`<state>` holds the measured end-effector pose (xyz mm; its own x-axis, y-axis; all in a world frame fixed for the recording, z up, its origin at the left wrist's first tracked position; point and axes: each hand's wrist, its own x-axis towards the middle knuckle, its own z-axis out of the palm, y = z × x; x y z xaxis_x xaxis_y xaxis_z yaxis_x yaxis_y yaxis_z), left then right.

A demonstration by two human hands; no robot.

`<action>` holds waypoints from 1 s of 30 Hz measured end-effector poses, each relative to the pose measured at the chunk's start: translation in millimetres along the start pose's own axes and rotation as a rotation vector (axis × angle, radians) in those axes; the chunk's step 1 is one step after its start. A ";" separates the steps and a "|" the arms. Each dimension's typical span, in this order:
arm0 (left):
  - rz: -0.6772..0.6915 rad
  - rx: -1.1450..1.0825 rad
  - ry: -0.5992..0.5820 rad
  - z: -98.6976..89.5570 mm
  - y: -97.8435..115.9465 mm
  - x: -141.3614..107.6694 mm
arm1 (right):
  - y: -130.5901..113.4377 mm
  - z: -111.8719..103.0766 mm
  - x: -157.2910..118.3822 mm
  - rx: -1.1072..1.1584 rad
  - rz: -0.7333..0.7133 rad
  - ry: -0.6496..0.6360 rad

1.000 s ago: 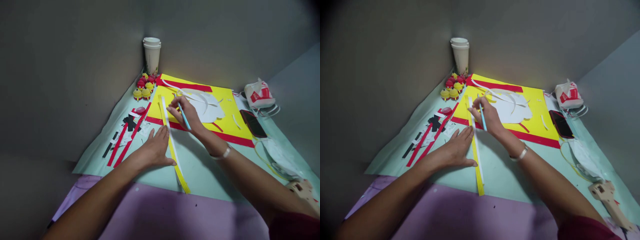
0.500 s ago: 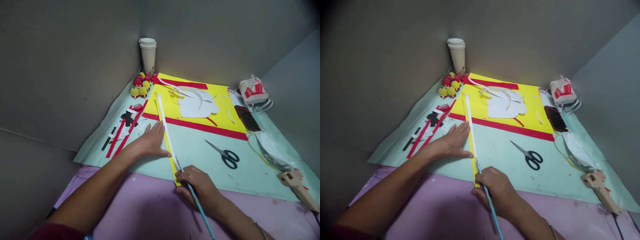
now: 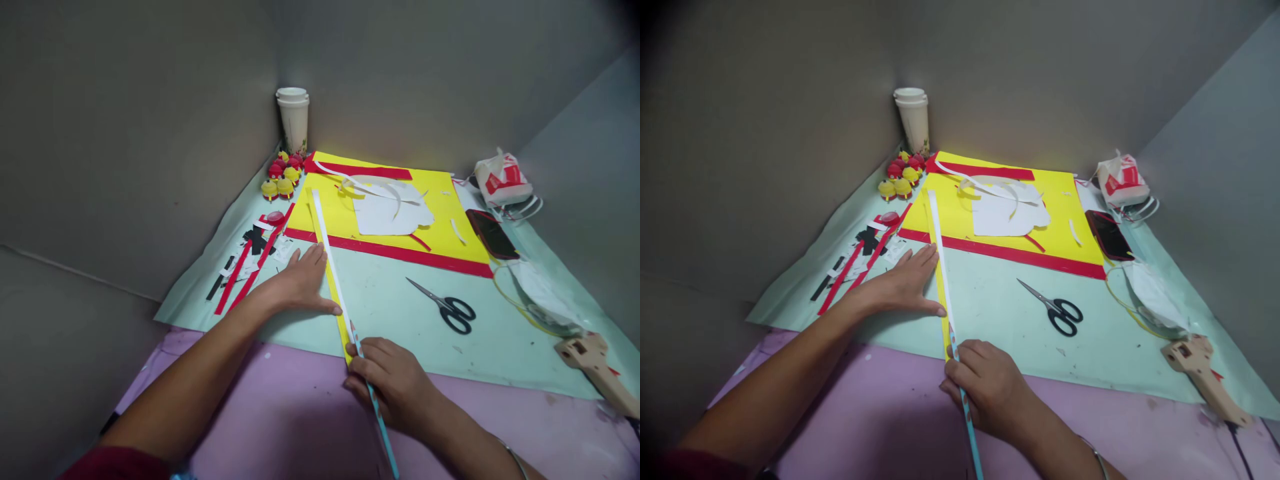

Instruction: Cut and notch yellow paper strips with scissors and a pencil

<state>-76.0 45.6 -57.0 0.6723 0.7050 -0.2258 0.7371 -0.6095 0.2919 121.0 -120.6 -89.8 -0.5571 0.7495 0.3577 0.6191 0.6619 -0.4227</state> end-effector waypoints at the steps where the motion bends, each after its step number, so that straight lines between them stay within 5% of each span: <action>1: 0.000 0.001 0.007 0.1 0.7 -0.3 | -0.5 -0.1 0.2 -0.003 0.000 -0.001; 7: -0.003 0.015 0.040 4.2 1.7 -0.1 | 0.1 -0.4 -0.6 0.056 0.011 0.023; 12: -0.007 0.000 0.031 6.1 0.9 0.6 | 15.4 -18.3 18.8 0.207 0.135 0.173; 20: -0.046 -0.023 -0.004 2.9 5.3 -2.0 | 48.2 -24.4 91.5 0.452 0.658 0.235; 30: -0.042 -0.051 -0.017 5.7 3.3 0.0 | 55.4 -10.4 105.2 0.461 0.687 0.215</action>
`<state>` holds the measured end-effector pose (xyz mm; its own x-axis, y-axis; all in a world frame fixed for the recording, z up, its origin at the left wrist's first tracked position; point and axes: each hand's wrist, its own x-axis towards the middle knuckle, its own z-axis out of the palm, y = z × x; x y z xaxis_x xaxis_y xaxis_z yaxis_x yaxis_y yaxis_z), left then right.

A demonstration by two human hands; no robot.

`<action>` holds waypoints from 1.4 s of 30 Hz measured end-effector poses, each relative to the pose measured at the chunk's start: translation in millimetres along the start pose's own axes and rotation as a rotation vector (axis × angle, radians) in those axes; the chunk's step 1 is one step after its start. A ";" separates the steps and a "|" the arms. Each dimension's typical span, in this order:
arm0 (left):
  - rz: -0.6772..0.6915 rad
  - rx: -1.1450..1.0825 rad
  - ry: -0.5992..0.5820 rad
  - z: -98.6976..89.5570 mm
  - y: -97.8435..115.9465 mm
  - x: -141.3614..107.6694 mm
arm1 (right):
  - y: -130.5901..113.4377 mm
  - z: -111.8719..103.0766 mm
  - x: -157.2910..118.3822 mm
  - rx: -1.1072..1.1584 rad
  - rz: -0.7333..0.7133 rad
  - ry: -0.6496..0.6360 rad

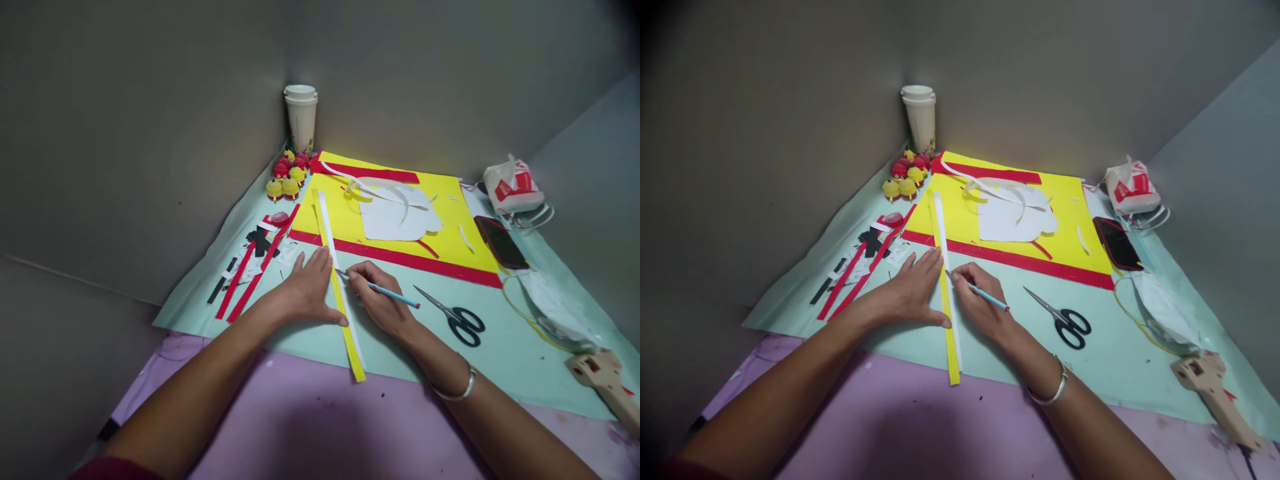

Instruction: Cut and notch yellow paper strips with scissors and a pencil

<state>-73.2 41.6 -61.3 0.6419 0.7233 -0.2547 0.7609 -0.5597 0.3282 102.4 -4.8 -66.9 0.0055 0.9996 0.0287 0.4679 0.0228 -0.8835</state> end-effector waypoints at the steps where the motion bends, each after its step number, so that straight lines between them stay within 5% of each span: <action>1: 0.000 0.004 0.001 0.2 -0.1 0.2 | -0.7 0.0 -0.3 -0.003 0.002 0.002; 17: 0.013 0.007 0.014 0.5 -0.5 0.4 | -5.6 -1.7 -13.0 -0.070 -0.016 0.010; 42: 0.019 0.026 0.019 0.6 -1.5 2.2 | -11.4 -16.2 -99.2 -0.163 -0.007 -0.055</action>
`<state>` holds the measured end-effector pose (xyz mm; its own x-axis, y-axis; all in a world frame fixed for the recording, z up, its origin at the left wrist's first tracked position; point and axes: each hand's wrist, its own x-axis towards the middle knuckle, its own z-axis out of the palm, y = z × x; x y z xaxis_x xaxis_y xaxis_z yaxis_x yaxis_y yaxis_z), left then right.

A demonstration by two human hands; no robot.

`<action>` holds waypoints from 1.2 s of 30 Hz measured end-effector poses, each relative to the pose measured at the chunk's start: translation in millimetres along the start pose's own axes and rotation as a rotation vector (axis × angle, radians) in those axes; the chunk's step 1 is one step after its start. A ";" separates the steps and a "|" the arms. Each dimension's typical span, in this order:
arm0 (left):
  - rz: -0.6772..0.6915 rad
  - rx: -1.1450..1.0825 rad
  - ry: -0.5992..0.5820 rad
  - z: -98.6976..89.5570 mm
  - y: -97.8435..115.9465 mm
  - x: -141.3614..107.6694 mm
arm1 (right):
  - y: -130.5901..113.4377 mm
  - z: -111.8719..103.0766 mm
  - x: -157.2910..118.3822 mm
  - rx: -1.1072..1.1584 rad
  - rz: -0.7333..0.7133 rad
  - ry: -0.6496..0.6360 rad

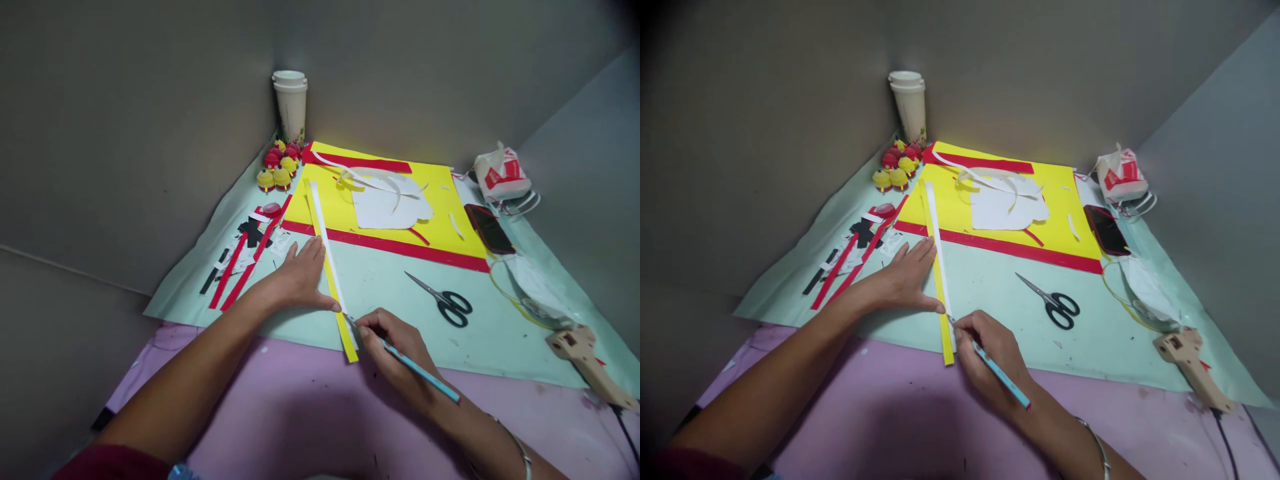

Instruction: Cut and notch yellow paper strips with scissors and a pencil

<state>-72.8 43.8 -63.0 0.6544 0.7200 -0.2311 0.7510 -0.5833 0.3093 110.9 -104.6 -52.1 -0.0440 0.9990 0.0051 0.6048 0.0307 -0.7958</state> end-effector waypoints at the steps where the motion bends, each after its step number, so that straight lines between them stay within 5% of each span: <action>1: -0.001 0.002 -0.004 -0.2 0.2 0.1 | -0.5 0.1 -3.3 -0.009 0.001 -0.004; 14: 0.000 -0.002 -0.010 0.0 -0.8 1.0 | 7.4 1.3 -38.1 -0.055 -0.120 -0.016; 28: 0.024 -0.010 0.011 0.3 -2.1 1.3 | 11.3 1.0 -57.2 -0.057 -0.088 -0.003; 32: 0.016 -0.001 0.007 0.1 -2.4 0.8 | 7.4 -14.9 -63.3 0.002 -0.082 0.106; 36: 0.020 0.010 0.016 2.5 -3.8 0.3 | 10.7 -21.5 -60.1 -0.016 -0.225 0.246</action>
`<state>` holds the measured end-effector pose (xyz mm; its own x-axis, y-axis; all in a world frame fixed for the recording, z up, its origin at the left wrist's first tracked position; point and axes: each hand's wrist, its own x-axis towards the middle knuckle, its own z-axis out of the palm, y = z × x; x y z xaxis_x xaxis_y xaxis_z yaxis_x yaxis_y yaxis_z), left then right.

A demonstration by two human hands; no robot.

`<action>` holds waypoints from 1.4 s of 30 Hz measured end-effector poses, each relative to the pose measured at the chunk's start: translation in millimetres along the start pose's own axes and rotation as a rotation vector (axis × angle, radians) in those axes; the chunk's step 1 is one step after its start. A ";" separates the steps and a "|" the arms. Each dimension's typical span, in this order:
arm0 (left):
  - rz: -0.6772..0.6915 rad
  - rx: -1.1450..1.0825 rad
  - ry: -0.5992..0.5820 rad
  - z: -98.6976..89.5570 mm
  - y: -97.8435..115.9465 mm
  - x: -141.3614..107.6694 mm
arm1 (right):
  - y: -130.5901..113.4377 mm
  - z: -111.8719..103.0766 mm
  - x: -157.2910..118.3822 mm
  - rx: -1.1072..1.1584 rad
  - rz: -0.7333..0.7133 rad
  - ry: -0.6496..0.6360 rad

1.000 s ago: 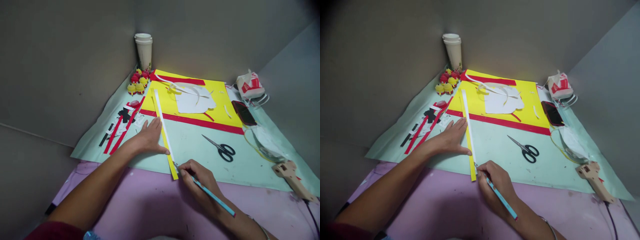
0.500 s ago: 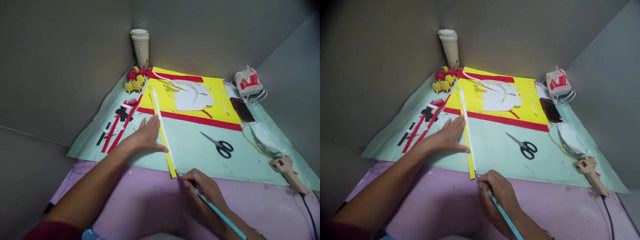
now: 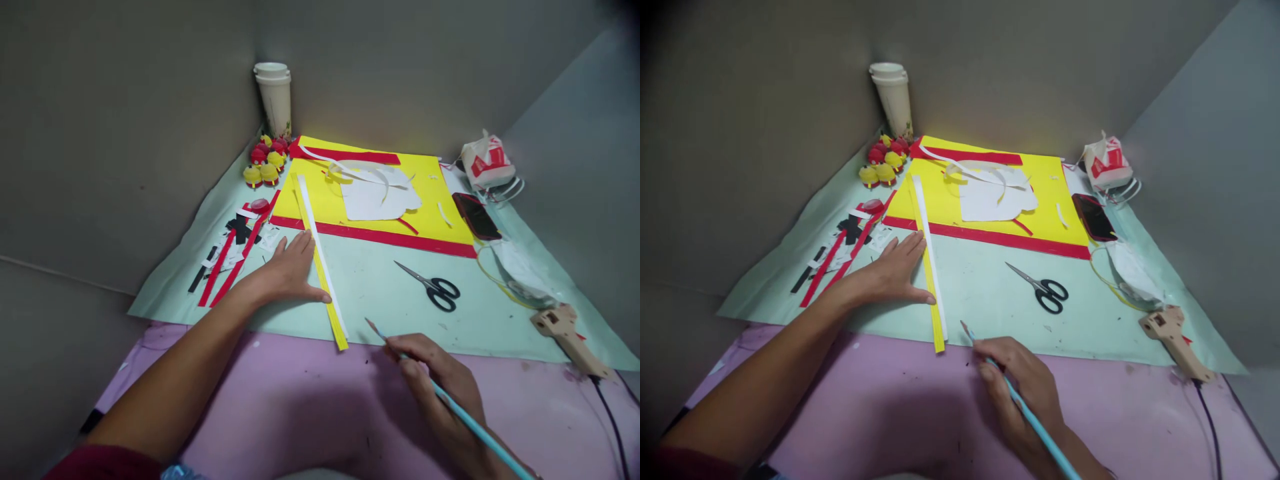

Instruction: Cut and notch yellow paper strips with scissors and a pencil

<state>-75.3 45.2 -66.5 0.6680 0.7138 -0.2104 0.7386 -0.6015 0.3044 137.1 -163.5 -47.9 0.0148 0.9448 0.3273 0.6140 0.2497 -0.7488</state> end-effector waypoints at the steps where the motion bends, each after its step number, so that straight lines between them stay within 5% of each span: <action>1: 0.006 0.002 0.008 1.1 -1.0 -0.2 | 2.2 3.0 1.6 -0.012 -0.054 0.008; 10: 0.028 -0.041 0.068 -7.0 -11.0 -3.6 | 21.6 42.6 8.5 -0.027 -0.307 -0.043; 16: 0.044 -0.063 0.142 -11.9 -2.4 -4.3 | 26.2 50.3 16.0 0.127 -0.314 -0.089; 26: 0.065 -0.115 0.270 -7.1 -8.1 -1.3 | 32.2 26.8 16.7 0.339 -0.035 0.259; 32: -0.034 -0.136 0.361 -3.5 -11.1 -0.3 | 52.1 11.2 23.4 0.213 -0.113 0.487; 42: -0.076 -0.146 0.484 -1.9 -15.1 0.9 | 85.0 -3.6 40.4 -0.135 0.133 0.430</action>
<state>-86.1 55.6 -69.6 0.4683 0.8589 0.2072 0.7400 -0.5094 0.4391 192.7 -104.9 -96.2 0.4085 0.7859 0.4641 0.6816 0.0755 -0.7278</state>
